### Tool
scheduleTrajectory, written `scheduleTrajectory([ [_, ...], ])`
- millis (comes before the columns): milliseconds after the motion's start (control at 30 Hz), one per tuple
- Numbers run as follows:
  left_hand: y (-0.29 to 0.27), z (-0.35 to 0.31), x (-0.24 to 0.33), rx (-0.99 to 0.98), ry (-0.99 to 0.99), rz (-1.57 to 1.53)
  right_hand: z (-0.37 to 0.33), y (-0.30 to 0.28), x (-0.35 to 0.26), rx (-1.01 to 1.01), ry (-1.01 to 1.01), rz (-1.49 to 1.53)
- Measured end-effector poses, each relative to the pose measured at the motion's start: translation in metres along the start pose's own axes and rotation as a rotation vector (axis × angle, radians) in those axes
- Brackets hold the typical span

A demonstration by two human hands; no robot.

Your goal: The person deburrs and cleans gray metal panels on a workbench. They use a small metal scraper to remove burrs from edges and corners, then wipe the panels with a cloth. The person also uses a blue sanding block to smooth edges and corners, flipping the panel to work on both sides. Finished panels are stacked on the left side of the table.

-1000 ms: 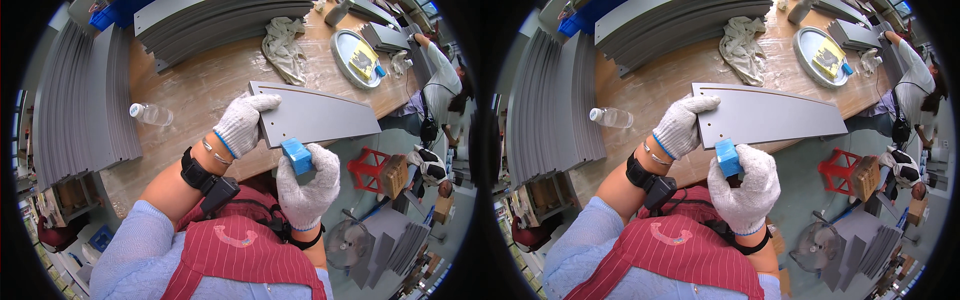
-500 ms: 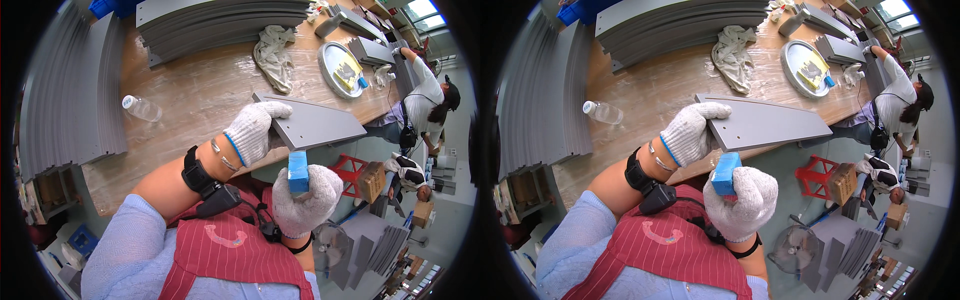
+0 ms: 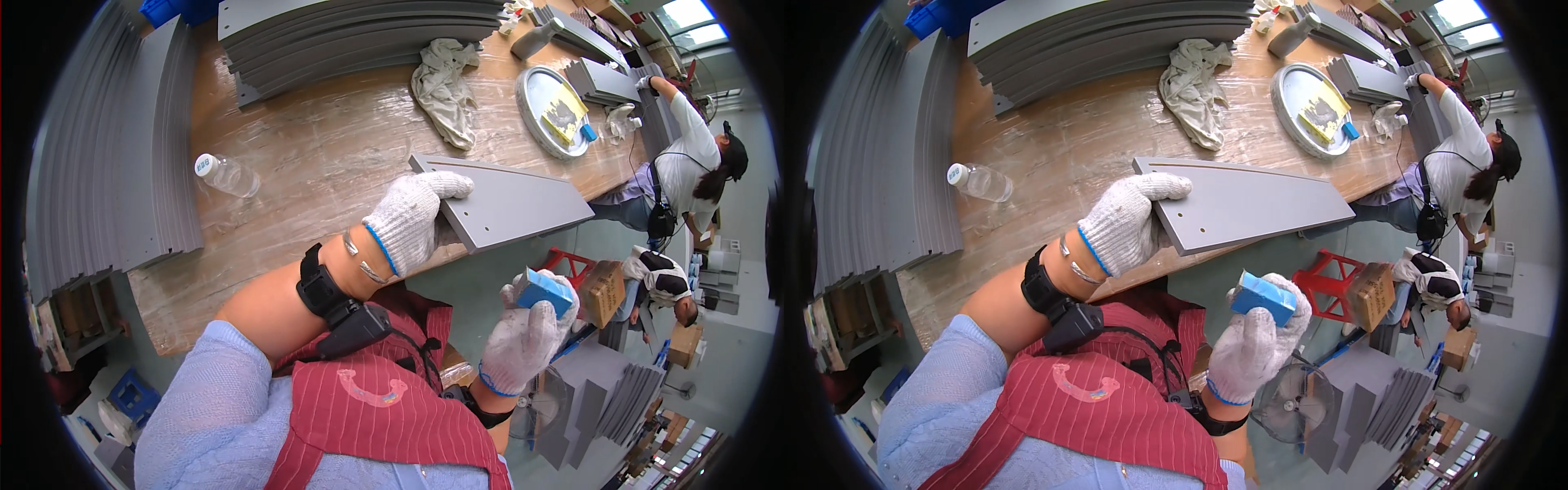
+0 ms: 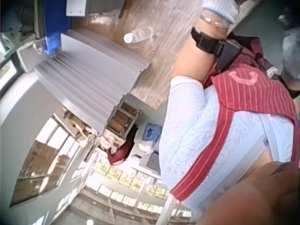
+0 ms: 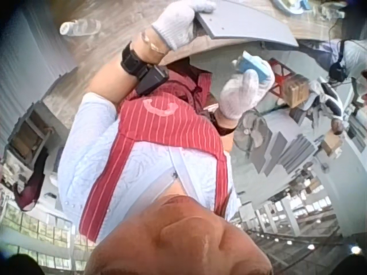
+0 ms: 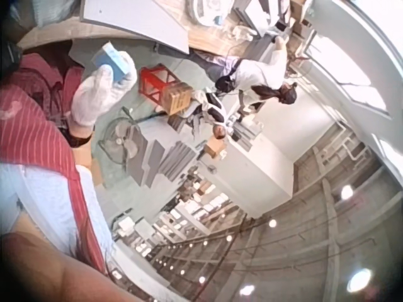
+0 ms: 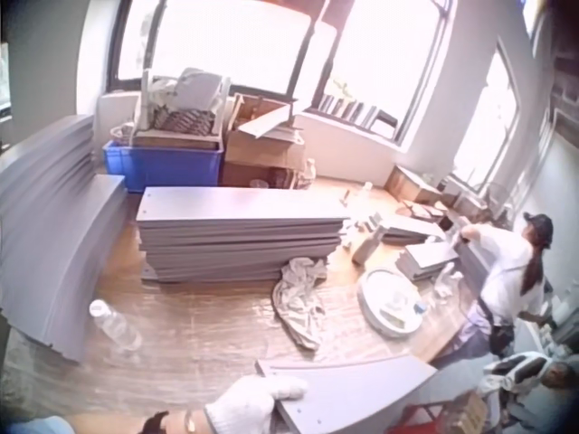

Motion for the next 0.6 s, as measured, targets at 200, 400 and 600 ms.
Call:
scheduleTrajectory([
  [200,0.004,-0.019,0.000,-0.044,0.015,0.253,0.027,-0.006,0.018,0.039,0.517,0.505],
  [400,-0.008,-0.031,0.011,-0.161,0.158,0.569,0.031,-0.004,0.026,0.150,0.660,0.457],
  [600,-0.023,-0.002,0.032,-0.744,0.319,0.355,0.049,-0.002,0.001,0.145,0.723,0.491],
])
Point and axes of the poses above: each hand's wrist, its own z-axis towards the middle knuckle, its own y-axis out of the palm, x = y × z, the point moved 1 cm from there along z, towards the middle knuckle, and after that the axes turned 13 degrees about z, right-handed, at the moved point
